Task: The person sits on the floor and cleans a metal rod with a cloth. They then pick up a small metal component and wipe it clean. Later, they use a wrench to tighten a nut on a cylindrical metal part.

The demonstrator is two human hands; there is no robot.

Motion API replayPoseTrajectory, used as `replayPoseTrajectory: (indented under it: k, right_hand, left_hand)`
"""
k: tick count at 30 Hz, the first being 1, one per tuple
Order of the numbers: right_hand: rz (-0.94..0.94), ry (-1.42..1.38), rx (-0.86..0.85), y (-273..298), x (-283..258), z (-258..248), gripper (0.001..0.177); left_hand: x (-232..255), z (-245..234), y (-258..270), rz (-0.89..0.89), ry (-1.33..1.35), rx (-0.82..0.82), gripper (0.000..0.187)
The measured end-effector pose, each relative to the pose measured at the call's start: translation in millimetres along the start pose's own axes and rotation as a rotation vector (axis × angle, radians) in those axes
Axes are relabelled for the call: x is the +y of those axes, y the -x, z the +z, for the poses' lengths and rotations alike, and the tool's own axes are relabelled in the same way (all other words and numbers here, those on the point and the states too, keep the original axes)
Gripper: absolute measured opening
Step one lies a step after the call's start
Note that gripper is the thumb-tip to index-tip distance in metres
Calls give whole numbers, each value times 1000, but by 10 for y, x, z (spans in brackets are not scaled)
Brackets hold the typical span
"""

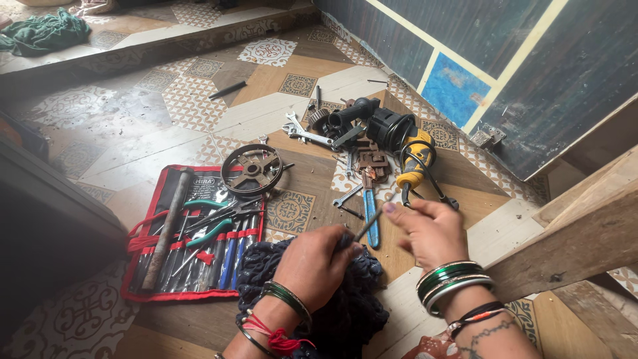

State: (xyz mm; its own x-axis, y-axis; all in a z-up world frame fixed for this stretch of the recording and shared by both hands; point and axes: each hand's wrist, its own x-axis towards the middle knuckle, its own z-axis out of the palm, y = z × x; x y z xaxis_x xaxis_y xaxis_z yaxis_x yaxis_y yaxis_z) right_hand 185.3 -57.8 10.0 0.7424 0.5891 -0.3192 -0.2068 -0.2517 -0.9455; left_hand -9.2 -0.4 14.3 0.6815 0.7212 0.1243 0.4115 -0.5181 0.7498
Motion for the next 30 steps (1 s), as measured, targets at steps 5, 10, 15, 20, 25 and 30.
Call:
replayPoseTrajectory:
  k: [5, 10, 15, 20, 25, 30]
  right_hand:
    - [104, -164, -353, 64, 95, 70, 23]
    - [3, 17, -174, 234, 57, 177, 23]
    - [-18, -19, -158, 180, 43, 178, 14]
    - [37, -281, -302, 155, 47, 139, 13]
    - [40, -175, -212, 238, -33, 177, 17]
    - [26, -132, -114, 287, -48, 176, 24]
  left_hand:
    - [-44, -4, 9, 55, 49, -7, 21]
    - [-6, 89, 30, 107, 11, 79, 16]
    - [-55, 100, 19, 26, 79, 38, 17]
    - [-238, 132, -55, -110, 449, -51, 20]
    - [-142, 92, -60, -240, 386, 57, 19]
    - [-8, 73, -22, -128, 267, 132, 19]
